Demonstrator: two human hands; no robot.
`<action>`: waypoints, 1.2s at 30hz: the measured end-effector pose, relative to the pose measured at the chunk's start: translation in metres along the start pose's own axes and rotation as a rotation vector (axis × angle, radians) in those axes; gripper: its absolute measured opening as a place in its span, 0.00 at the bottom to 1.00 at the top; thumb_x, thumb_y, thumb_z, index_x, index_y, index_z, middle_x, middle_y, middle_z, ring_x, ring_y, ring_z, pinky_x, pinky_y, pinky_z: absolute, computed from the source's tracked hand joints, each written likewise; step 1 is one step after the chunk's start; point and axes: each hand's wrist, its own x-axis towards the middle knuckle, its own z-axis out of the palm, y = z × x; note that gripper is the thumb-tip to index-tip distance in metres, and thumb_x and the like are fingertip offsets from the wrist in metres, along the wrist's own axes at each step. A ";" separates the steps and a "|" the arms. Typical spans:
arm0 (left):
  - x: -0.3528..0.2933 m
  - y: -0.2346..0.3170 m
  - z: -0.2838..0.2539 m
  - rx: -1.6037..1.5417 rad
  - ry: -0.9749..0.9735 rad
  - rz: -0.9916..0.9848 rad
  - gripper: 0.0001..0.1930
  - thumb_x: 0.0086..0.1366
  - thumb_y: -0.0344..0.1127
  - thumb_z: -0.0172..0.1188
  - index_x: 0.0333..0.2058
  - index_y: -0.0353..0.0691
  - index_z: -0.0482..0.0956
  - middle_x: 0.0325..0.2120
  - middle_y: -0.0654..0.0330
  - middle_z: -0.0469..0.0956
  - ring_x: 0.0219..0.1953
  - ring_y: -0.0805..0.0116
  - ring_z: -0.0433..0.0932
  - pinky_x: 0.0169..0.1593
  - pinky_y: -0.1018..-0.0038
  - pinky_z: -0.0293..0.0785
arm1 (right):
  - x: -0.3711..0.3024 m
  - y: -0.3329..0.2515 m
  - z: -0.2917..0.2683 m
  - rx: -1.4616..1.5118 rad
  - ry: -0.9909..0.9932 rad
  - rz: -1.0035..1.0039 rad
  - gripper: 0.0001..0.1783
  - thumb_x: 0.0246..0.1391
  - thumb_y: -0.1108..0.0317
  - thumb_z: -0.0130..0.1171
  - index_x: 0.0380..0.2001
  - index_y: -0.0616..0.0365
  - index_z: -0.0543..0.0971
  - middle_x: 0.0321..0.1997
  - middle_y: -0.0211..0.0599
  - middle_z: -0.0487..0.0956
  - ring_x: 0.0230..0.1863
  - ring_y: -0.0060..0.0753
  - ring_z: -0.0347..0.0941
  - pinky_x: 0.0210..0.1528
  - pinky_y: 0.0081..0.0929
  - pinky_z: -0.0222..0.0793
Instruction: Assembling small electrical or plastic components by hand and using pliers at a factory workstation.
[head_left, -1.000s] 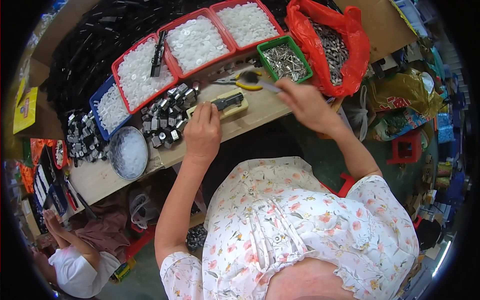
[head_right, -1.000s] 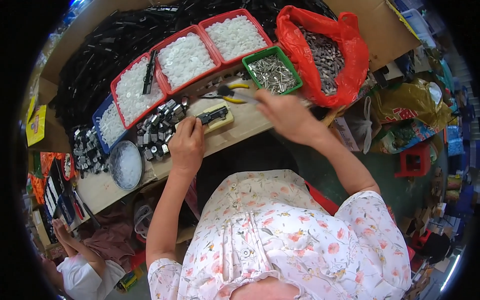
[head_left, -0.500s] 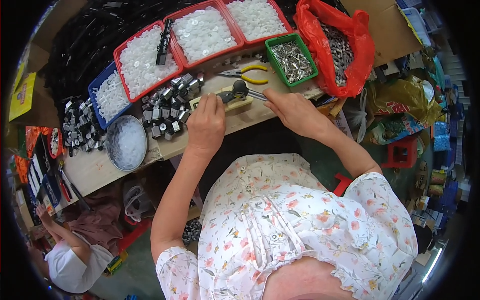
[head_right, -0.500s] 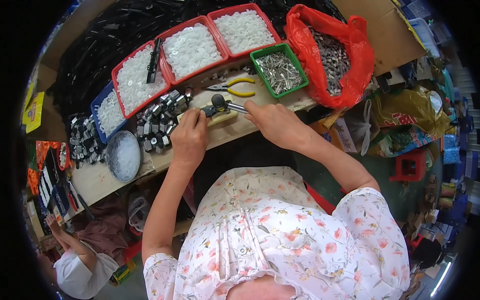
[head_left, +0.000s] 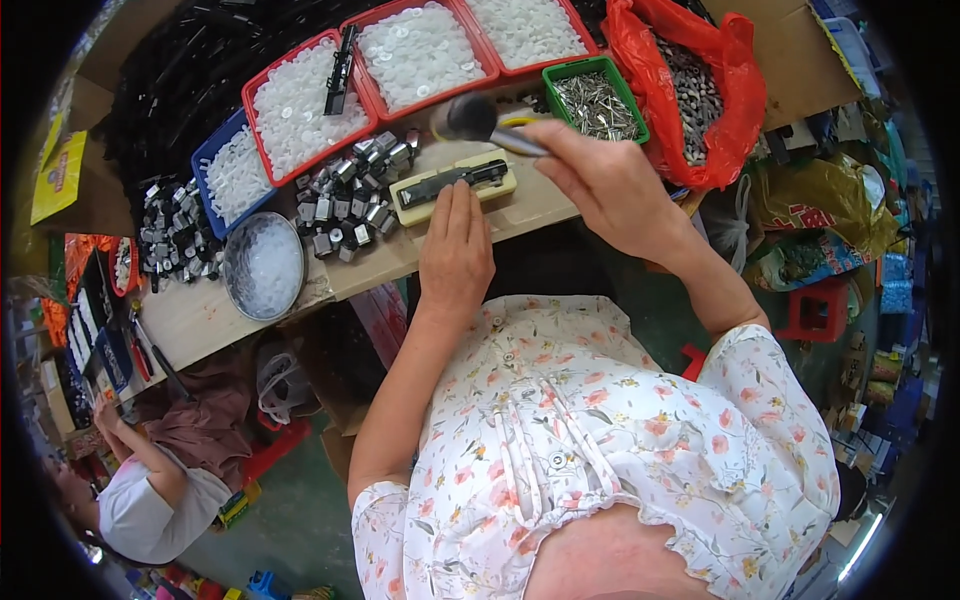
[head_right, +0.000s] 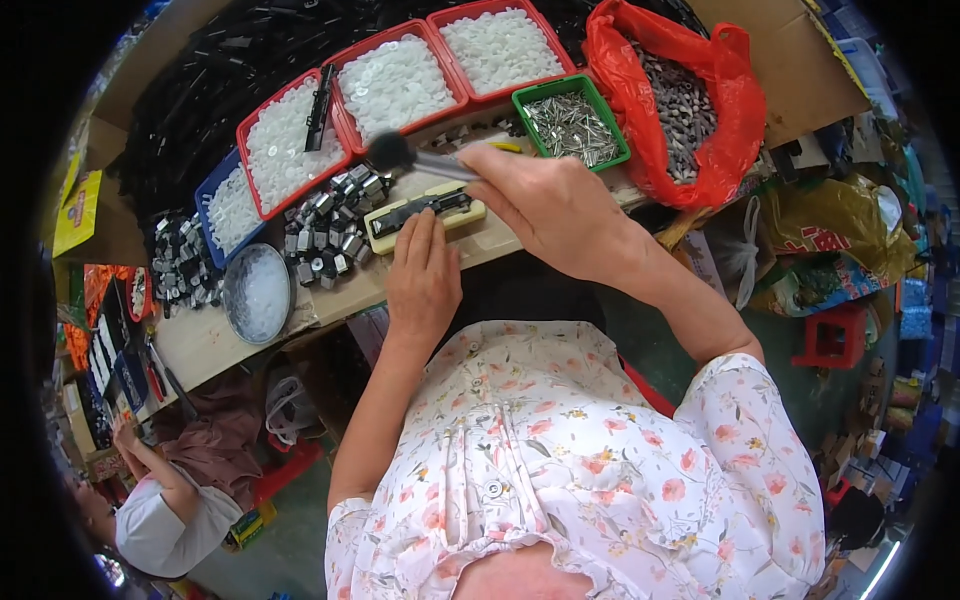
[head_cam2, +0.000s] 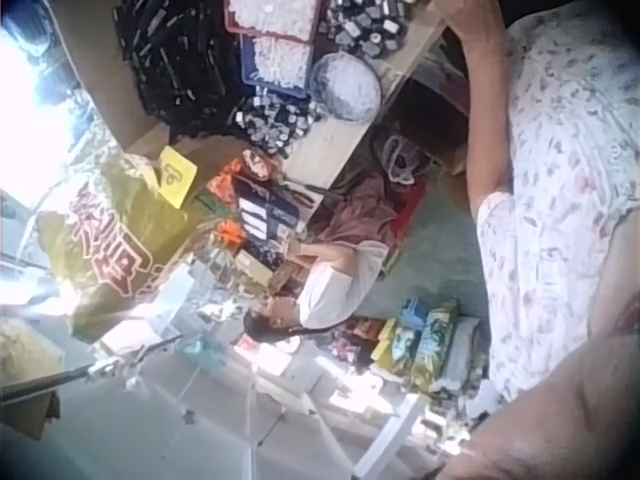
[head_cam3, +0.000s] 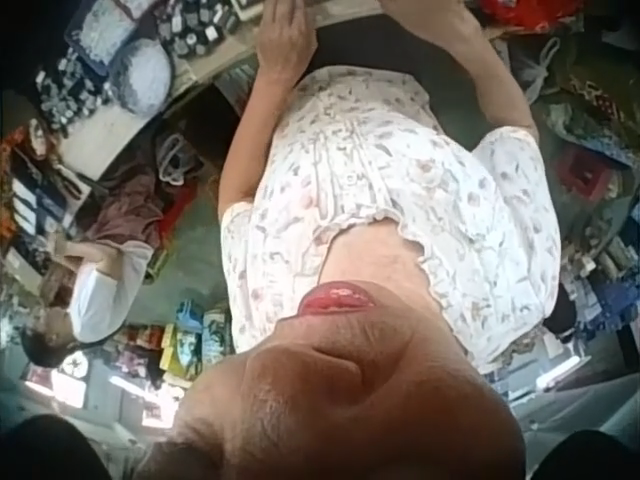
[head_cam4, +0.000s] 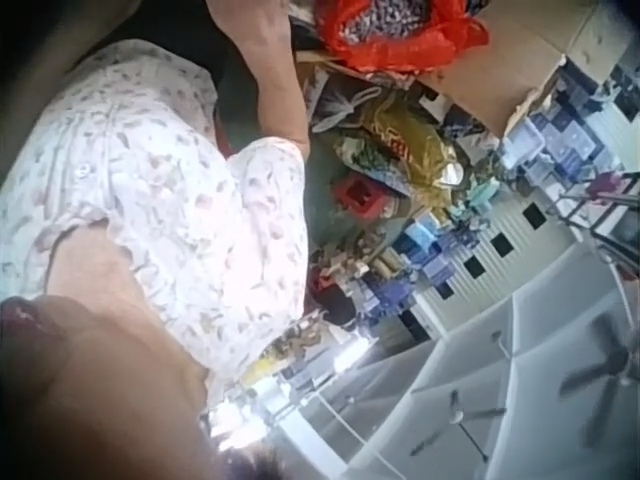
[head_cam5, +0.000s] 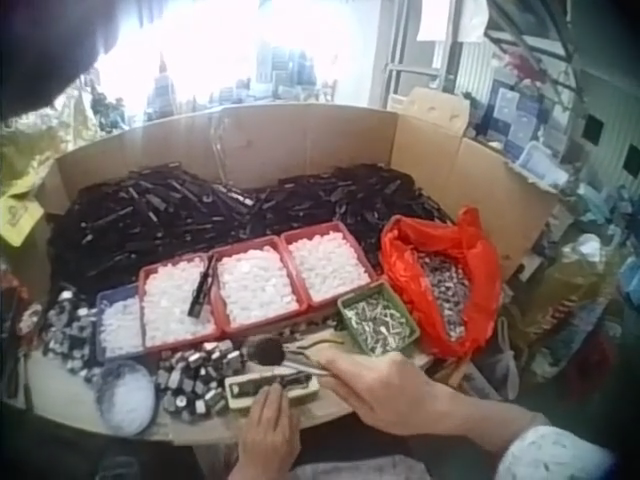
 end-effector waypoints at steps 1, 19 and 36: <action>-0.001 0.000 -0.001 0.008 0.005 0.010 0.18 0.60 0.27 0.61 0.48 0.23 0.76 0.52 0.44 0.73 0.57 0.47 0.72 0.59 0.62 0.70 | 0.005 -0.007 0.000 0.129 0.182 -0.115 0.12 0.64 0.66 0.54 0.47 0.61 0.74 0.32 0.57 0.78 0.36 0.60 0.76 0.35 0.46 0.71; -0.007 -0.005 -0.005 -0.091 0.078 0.025 0.18 0.59 0.23 0.57 0.48 0.23 0.76 0.51 0.43 0.74 0.55 0.45 0.73 0.58 0.61 0.72 | 0.025 0.005 0.027 -0.150 -0.224 -0.092 0.15 0.63 0.67 0.54 0.51 0.61 0.72 0.34 0.53 0.79 0.36 0.59 0.78 0.35 0.45 0.73; 0.001 -0.027 -0.022 -0.013 0.058 -0.044 0.17 0.54 0.21 0.60 0.44 0.25 0.79 0.46 0.47 0.78 0.51 0.49 0.76 0.53 0.61 0.75 | -0.019 0.022 0.022 -0.228 -0.432 0.140 0.16 0.64 0.66 0.55 0.53 0.58 0.74 0.33 0.54 0.80 0.32 0.58 0.78 0.31 0.44 0.73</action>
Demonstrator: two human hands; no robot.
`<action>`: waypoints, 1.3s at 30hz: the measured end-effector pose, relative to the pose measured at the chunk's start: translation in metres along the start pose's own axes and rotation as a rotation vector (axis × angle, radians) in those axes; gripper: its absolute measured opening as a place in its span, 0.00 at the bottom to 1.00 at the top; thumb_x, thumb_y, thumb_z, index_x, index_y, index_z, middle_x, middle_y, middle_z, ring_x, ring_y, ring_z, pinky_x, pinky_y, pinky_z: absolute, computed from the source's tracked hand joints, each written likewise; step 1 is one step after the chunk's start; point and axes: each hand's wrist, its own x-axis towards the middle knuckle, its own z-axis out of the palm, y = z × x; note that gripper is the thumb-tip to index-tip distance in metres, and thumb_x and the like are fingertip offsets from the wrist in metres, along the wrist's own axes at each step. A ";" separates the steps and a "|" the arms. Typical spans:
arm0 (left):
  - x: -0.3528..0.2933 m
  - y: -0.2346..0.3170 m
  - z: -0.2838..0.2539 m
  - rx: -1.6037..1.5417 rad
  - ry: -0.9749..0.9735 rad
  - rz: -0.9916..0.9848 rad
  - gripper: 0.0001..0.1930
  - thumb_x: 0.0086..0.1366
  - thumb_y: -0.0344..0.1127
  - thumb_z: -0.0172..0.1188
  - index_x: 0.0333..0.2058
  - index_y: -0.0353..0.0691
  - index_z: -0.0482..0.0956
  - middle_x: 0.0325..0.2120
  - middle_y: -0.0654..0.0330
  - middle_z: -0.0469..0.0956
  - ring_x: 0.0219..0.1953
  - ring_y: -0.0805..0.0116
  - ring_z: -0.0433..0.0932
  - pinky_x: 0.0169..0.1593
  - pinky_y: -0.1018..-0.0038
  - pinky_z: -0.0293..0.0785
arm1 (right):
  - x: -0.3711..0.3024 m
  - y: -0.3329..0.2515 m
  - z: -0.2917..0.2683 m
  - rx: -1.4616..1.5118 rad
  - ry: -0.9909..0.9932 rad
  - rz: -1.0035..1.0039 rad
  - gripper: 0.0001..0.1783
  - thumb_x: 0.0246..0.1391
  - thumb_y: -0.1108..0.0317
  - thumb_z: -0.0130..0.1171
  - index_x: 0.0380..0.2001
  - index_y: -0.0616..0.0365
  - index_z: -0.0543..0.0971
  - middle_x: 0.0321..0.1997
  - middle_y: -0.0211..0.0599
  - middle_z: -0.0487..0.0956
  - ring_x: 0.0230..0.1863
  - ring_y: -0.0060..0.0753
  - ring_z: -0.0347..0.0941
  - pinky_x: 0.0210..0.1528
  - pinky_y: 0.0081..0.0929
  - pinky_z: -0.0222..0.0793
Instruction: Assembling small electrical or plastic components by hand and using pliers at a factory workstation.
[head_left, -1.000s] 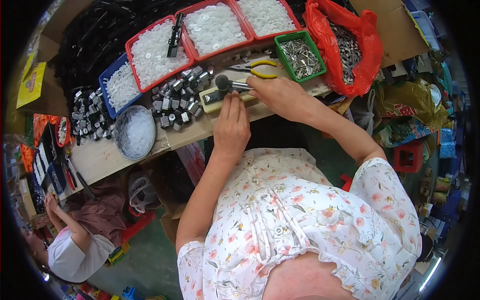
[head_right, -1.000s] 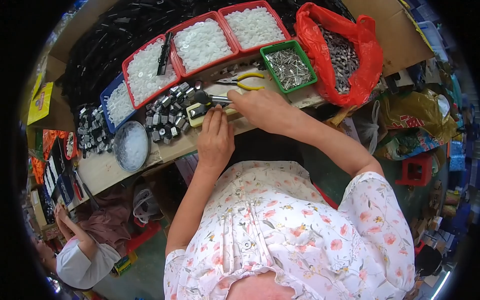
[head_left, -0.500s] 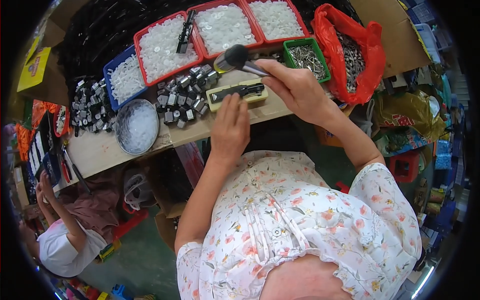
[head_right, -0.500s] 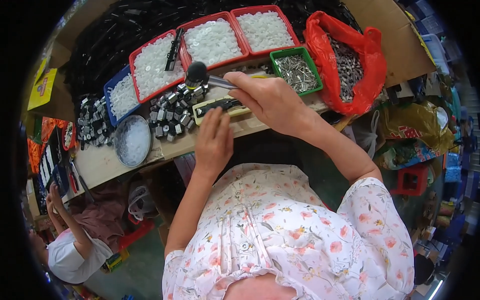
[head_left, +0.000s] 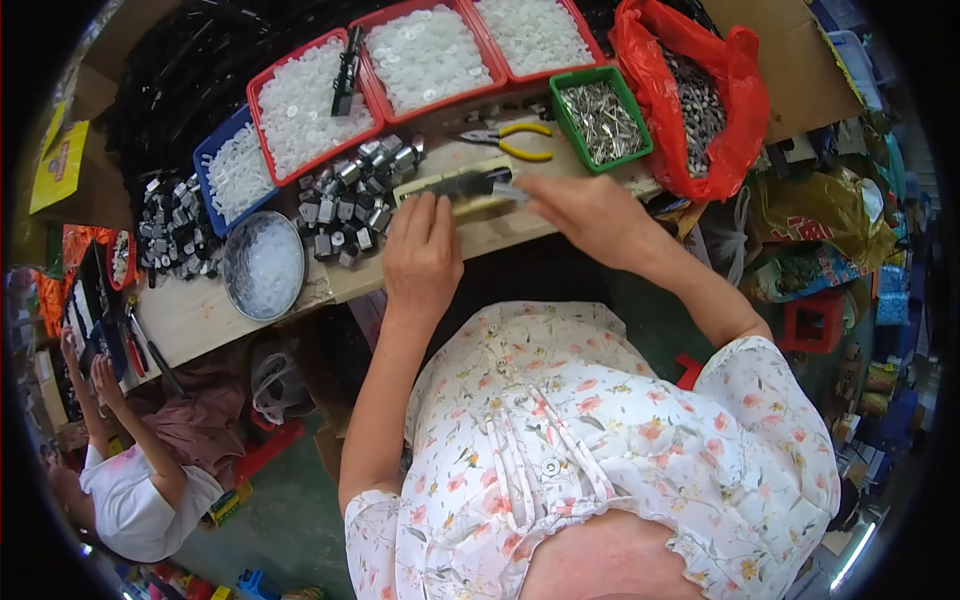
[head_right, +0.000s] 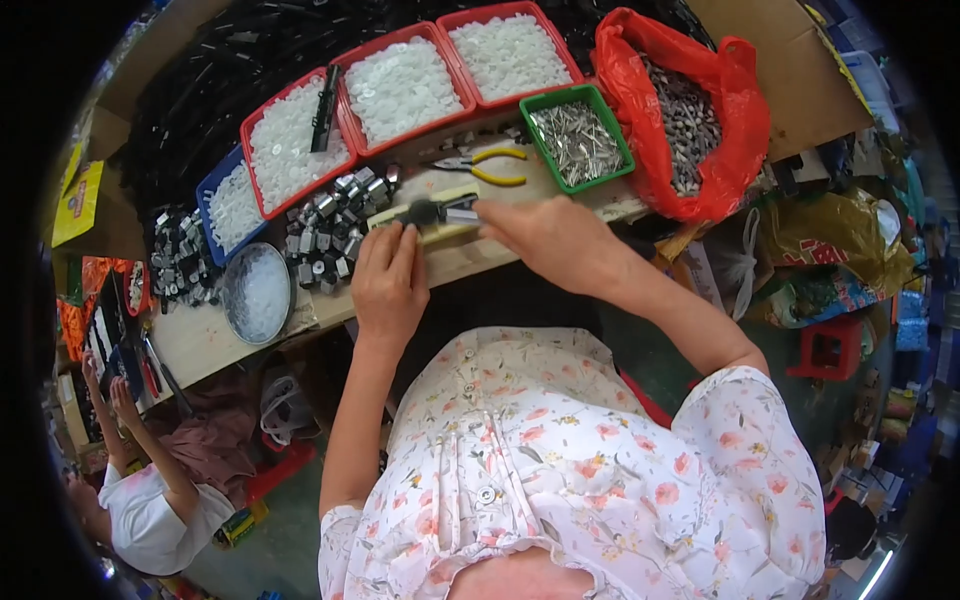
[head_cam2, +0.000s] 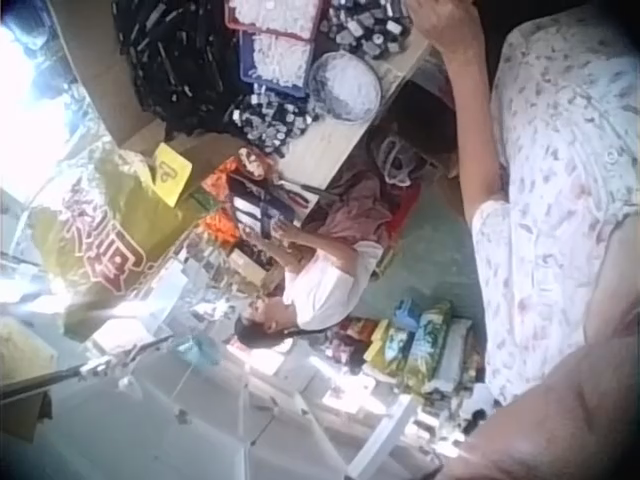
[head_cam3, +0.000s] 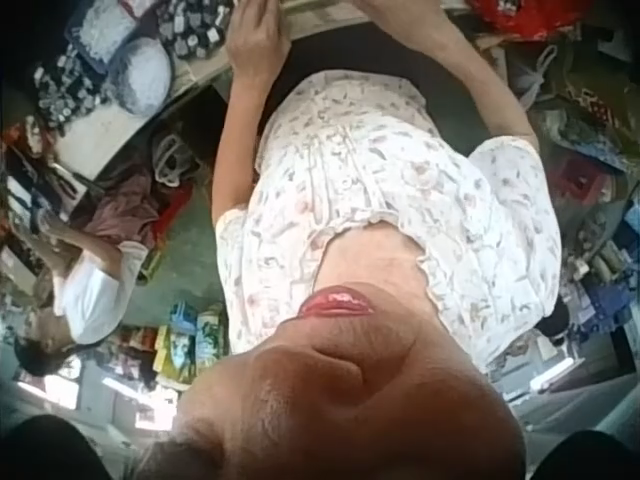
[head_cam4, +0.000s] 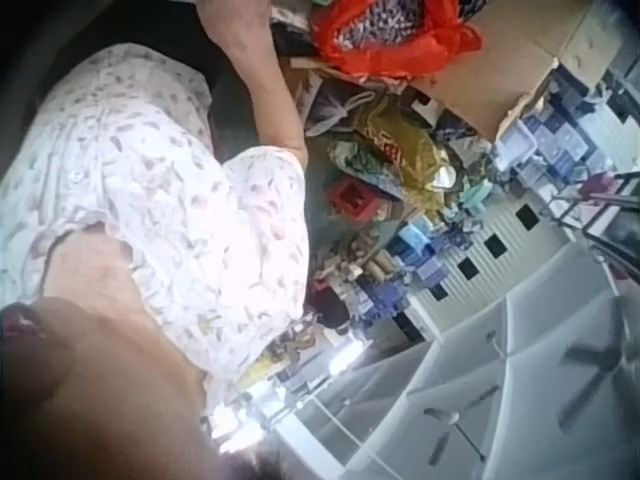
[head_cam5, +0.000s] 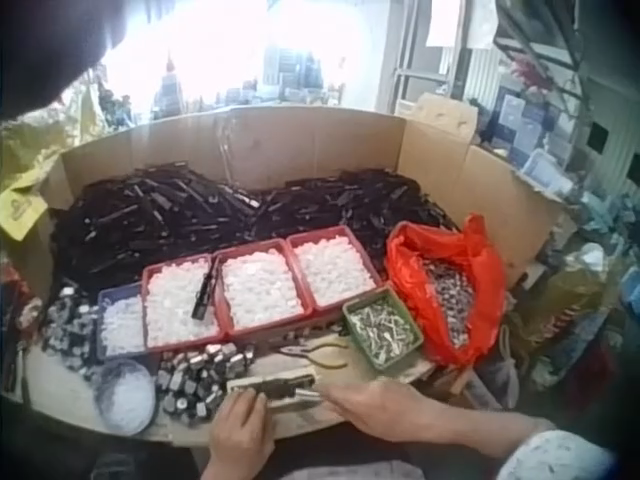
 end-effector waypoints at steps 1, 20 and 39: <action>0.007 0.003 -0.001 -0.018 0.018 0.006 0.14 0.55 0.22 0.61 0.43 0.27 0.80 0.45 0.48 0.79 0.49 0.49 0.77 0.53 0.62 0.76 | -0.001 0.004 -0.001 0.116 0.214 -0.086 0.16 0.64 0.66 0.55 0.53 0.58 0.73 0.33 0.55 0.80 0.33 0.57 0.78 0.32 0.44 0.73; 0.013 0.002 0.015 -0.064 0.052 0.053 0.11 0.57 0.24 0.62 0.39 0.26 0.80 0.42 0.50 0.78 0.48 0.51 0.77 0.50 0.64 0.76 | -0.023 0.055 -0.011 0.088 0.513 0.156 0.14 0.64 0.64 0.56 0.48 0.60 0.77 0.28 0.54 0.77 0.28 0.51 0.78 0.30 0.37 0.69; 0.057 0.002 -0.015 -0.605 -0.040 -0.298 0.18 0.60 0.20 0.62 0.51 0.32 0.77 0.40 0.56 0.74 0.46 0.62 0.75 0.51 0.75 0.70 | 0.003 0.109 -0.029 -0.038 0.687 -0.134 0.09 0.54 0.75 0.58 0.40 0.63 0.77 0.47 0.46 0.76 0.46 0.52 0.76 0.48 0.40 0.72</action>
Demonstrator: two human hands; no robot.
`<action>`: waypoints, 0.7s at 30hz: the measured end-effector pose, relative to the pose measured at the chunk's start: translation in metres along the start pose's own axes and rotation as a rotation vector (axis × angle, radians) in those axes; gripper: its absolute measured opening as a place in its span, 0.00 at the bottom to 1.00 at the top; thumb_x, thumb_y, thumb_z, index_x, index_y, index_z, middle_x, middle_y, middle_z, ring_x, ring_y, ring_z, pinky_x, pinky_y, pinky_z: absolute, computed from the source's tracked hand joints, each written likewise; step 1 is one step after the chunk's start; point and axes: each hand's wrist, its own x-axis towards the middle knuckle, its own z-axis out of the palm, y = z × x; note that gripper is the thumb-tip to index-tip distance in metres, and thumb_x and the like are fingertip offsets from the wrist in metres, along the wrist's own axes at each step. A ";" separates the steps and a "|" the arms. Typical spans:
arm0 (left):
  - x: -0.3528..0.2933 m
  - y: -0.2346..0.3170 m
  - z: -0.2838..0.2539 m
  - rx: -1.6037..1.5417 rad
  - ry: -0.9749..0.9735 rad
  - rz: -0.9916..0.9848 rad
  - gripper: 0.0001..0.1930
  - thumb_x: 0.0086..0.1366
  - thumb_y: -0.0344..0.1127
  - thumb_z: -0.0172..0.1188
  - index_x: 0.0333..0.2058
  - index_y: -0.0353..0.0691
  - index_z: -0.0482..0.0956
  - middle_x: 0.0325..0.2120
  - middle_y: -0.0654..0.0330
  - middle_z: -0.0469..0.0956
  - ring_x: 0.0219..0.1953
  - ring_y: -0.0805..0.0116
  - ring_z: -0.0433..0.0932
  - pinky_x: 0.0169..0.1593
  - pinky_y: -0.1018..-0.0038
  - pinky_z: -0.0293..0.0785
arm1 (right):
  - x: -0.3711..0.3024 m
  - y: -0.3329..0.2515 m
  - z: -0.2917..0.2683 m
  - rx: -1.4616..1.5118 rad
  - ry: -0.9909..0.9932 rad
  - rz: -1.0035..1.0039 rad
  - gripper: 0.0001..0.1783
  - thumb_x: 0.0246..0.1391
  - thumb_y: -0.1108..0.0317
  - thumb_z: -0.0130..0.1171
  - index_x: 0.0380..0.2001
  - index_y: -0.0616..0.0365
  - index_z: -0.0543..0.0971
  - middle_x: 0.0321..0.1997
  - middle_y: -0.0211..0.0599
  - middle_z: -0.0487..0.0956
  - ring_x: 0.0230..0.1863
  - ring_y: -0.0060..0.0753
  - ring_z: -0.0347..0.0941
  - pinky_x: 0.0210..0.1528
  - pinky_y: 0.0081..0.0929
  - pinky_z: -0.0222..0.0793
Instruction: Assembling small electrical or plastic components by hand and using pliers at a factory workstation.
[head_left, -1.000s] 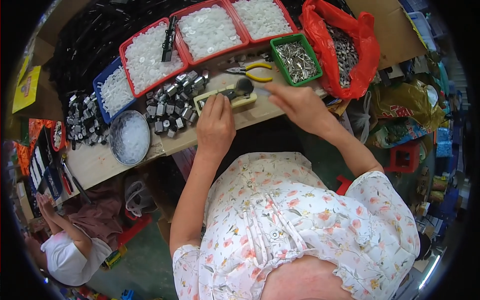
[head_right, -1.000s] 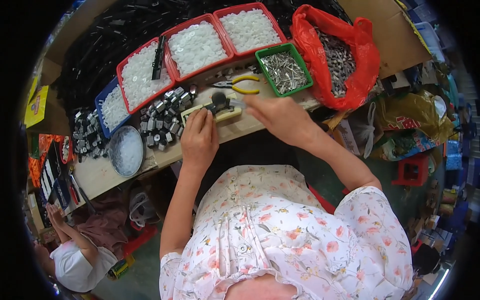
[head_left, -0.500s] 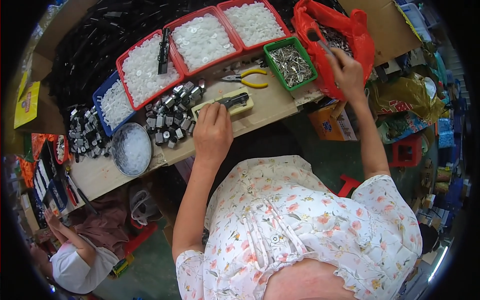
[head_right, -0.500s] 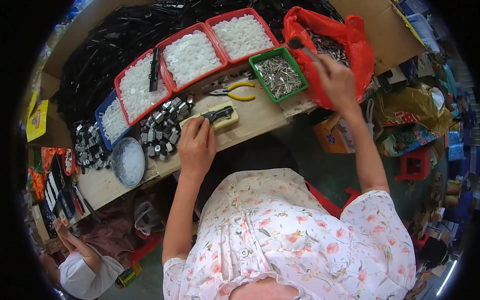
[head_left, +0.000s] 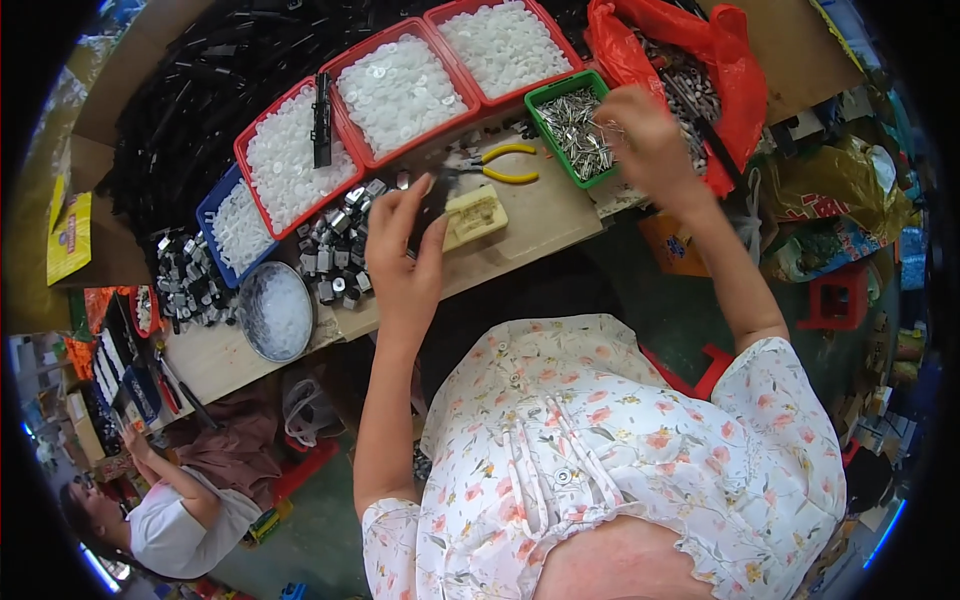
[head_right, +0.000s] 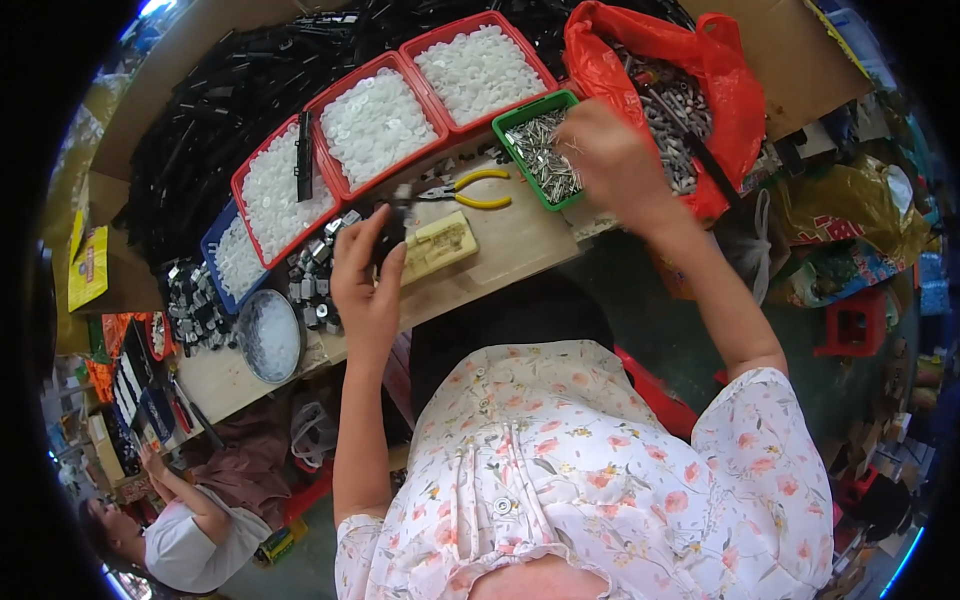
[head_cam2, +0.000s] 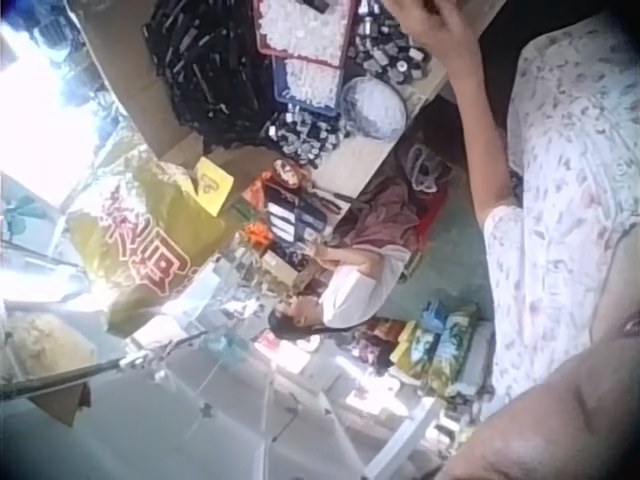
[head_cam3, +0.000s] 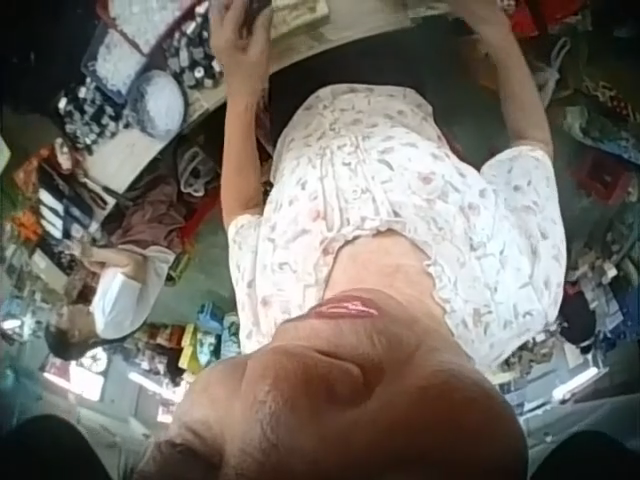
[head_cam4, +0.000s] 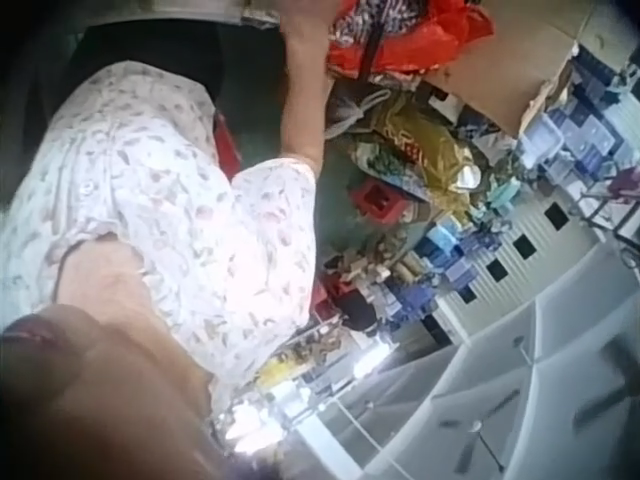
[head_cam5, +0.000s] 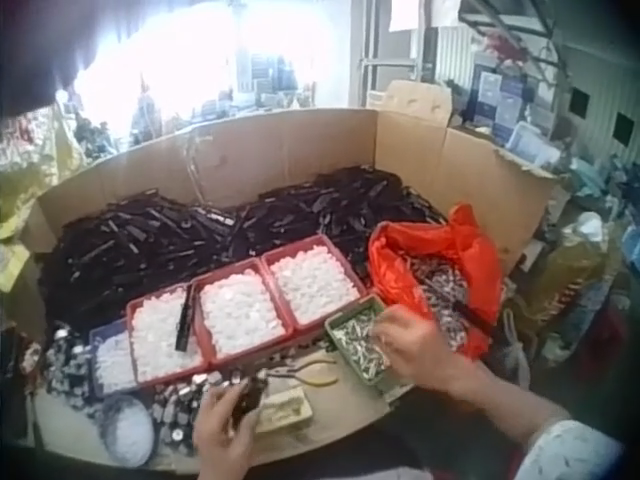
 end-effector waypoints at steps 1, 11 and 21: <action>-0.001 -0.001 0.000 0.005 0.001 0.002 0.18 0.60 0.20 0.62 0.51 0.32 0.77 0.40 0.56 0.74 0.46 0.62 0.75 0.51 0.75 0.70 | 0.004 -0.023 0.012 0.051 -0.144 -0.006 0.11 0.53 0.76 0.57 0.41 0.63 0.76 0.49 0.47 0.75 0.49 0.52 0.75 0.50 0.40 0.72; -0.021 0.002 -0.020 -0.811 0.083 -0.428 0.19 0.66 0.26 0.56 0.56 0.34 0.67 0.41 0.62 0.74 0.38 0.75 0.74 0.44 0.78 0.72 | 0.033 -0.048 0.086 -0.130 -0.492 -0.089 0.10 0.45 0.74 0.57 0.33 0.64 0.76 0.50 0.51 0.72 0.49 0.54 0.69 0.50 0.43 0.69; -0.021 0.012 -0.021 -0.673 0.039 -0.470 0.11 0.74 0.35 0.51 0.46 0.34 0.76 0.29 0.63 0.78 0.29 0.79 0.73 0.36 0.80 0.70 | 0.037 -0.047 0.087 -0.372 -0.548 -0.069 0.05 0.43 0.71 0.57 0.25 0.56 0.80 0.36 0.42 0.76 0.44 0.46 0.72 0.44 0.40 0.69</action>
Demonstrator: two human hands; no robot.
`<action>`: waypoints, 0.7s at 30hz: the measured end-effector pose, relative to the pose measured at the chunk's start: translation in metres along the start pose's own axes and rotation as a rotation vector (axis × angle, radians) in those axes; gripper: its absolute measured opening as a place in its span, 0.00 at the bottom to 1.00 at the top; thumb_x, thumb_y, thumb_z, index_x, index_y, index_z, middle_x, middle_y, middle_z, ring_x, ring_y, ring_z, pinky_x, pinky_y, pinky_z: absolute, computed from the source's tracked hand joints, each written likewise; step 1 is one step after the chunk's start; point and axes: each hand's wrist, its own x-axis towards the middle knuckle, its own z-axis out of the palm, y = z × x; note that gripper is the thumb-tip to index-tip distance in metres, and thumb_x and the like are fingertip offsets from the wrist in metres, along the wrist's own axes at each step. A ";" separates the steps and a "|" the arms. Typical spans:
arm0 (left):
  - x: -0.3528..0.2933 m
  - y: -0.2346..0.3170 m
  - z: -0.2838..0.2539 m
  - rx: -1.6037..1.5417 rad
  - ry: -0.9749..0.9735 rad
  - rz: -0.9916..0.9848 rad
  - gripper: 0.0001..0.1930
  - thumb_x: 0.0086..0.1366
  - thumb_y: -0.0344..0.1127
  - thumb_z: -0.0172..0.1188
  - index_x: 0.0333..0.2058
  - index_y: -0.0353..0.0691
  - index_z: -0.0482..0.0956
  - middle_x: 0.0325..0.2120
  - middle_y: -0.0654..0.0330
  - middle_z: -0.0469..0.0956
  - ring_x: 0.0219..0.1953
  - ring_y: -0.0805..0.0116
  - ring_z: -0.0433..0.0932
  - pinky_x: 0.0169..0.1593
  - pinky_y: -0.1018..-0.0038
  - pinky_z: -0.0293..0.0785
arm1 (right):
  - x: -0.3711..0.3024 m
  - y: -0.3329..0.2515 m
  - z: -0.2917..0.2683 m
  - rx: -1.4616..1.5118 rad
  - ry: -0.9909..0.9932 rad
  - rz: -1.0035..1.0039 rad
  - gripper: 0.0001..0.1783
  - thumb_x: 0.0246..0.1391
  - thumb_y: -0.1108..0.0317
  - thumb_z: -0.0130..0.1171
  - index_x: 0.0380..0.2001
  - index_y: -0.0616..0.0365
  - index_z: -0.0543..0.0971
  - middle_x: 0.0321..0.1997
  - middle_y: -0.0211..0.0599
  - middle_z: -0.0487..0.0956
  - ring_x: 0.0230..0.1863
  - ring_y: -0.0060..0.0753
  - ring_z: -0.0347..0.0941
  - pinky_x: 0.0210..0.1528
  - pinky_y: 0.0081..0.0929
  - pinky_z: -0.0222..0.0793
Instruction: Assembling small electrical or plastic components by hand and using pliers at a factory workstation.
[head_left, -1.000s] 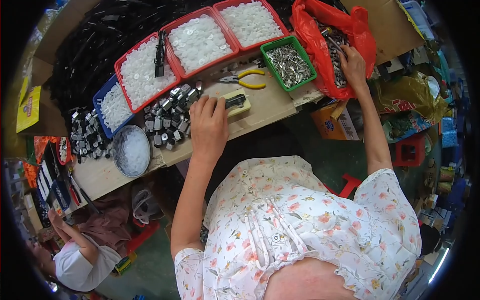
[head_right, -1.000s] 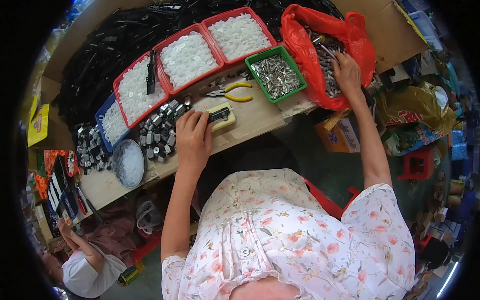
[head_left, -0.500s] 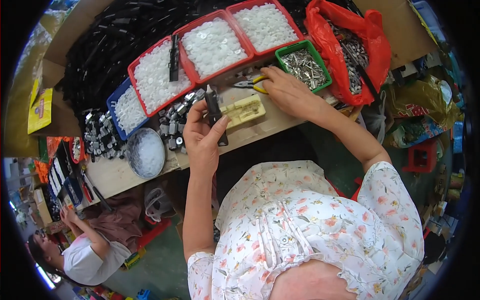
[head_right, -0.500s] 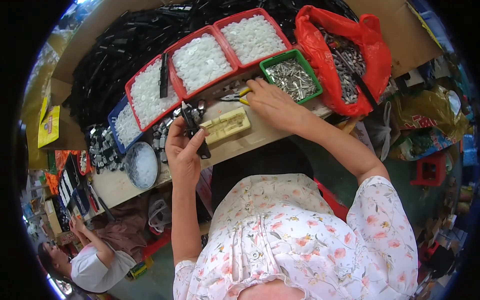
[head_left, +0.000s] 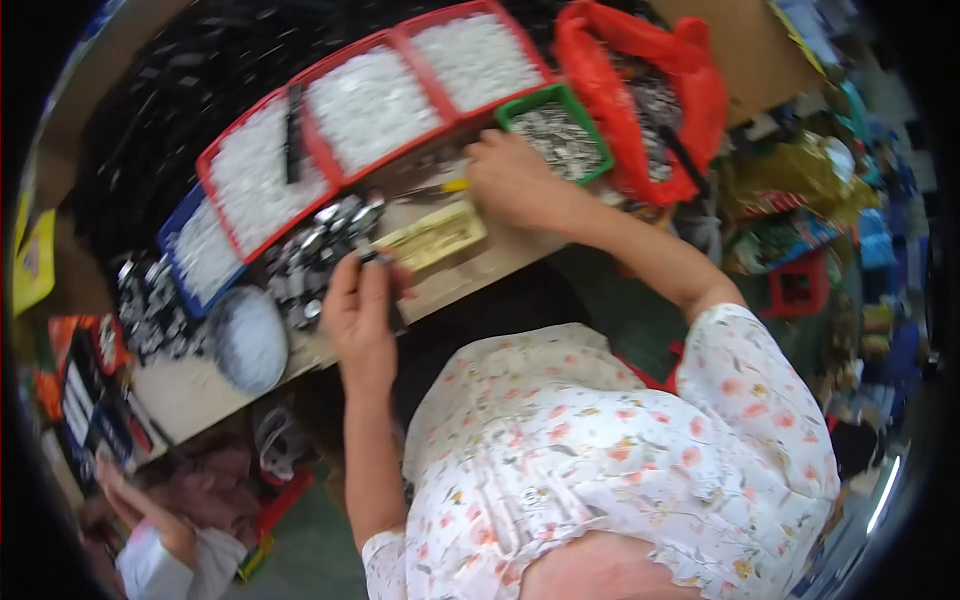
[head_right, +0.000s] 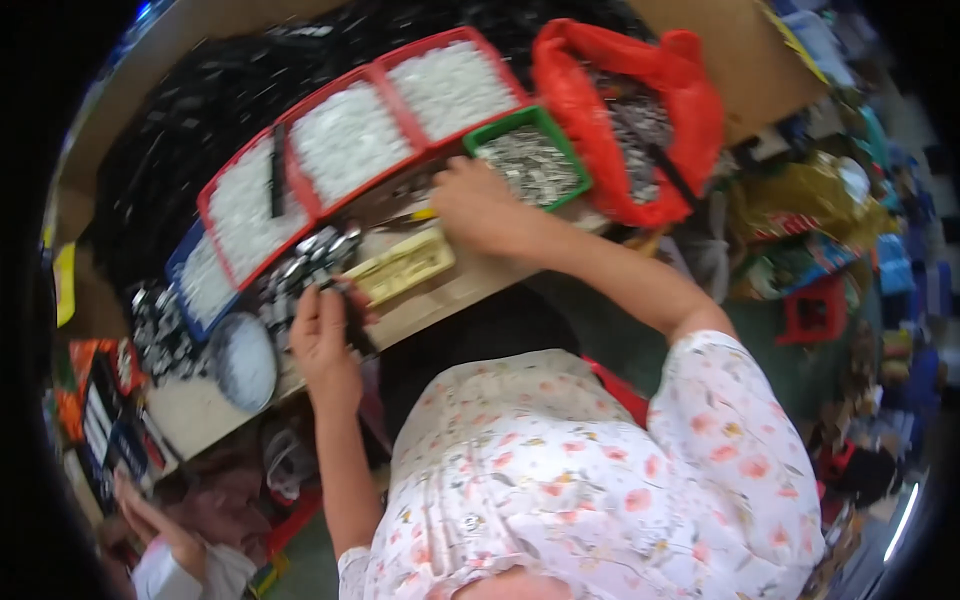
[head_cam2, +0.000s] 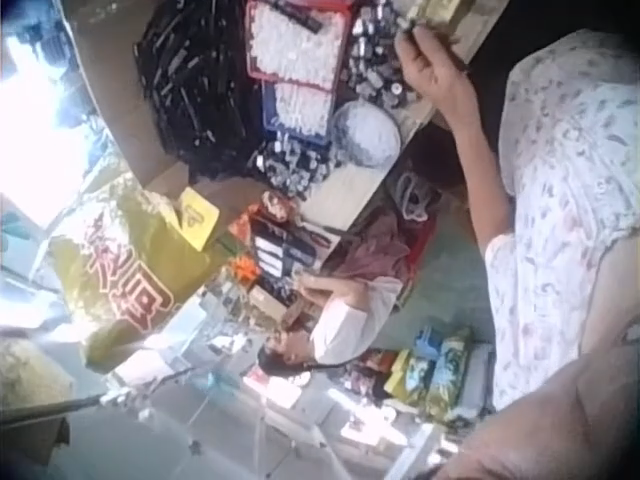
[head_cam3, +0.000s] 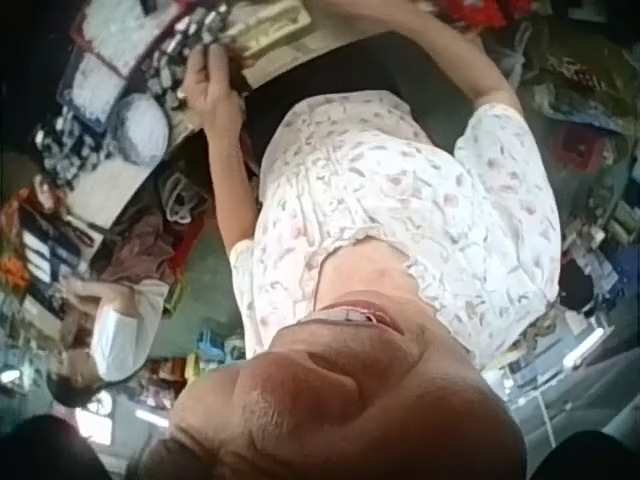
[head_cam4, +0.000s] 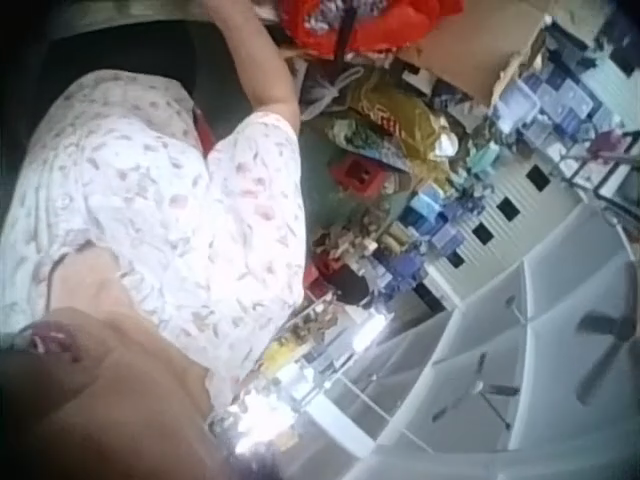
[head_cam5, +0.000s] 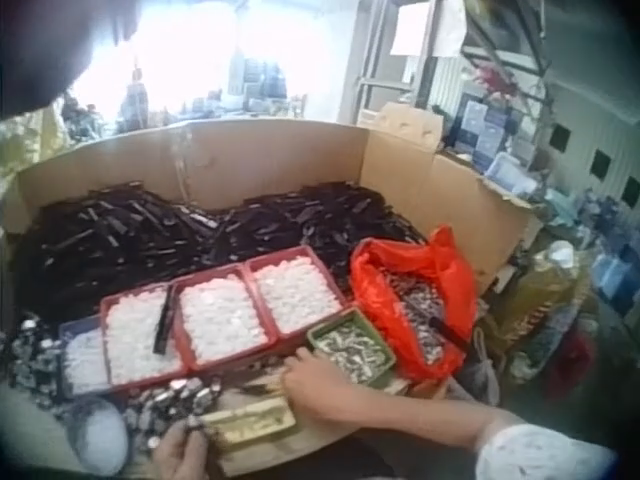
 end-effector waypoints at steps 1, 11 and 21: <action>0.002 -0.001 -0.002 0.017 -0.028 0.034 0.11 0.74 0.35 0.51 0.46 0.33 0.76 0.31 0.62 0.79 0.30 0.78 0.74 0.37 0.79 0.72 | -0.002 0.003 -0.004 0.098 0.018 0.032 0.05 0.44 0.71 0.55 0.25 0.58 0.79 0.36 0.43 0.77 0.43 0.47 0.73 0.44 0.41 0.69; 0.021 -0.009 0.025 0.494 -0.203 0.372 0.11 0.70 0.29 0.53 0.49 0.31 0.74 0.55 0.56 0.71 0.43 0.74 0.74 0.46 0.80 0.70 | -0.040 -0.005 -0.047 1.258 0.231 0.145 0.18 0.44 0.77 0.45 0.37 0.68 0.80 0.36 0.41 0.81 0.39 0.33 0.77 0.48 0.28 0.69; 0.009 -0.010 0.040 0.072 -0.363 0.019 0.09 0.71 0.33 0.53 0.44 0.34 0.73 0.31 0.67 0.67 0.31 0.78 0.65 0.36 0.81 0.62 | -0.036 -0.012 -0.027 2.139 -0.004 -0.194 0.16 0.57 0.67 0.52 0.40 0.68 0.82 0.44 0.44 0.81 0.62 0.49 0.70 0.69 0.41 0.55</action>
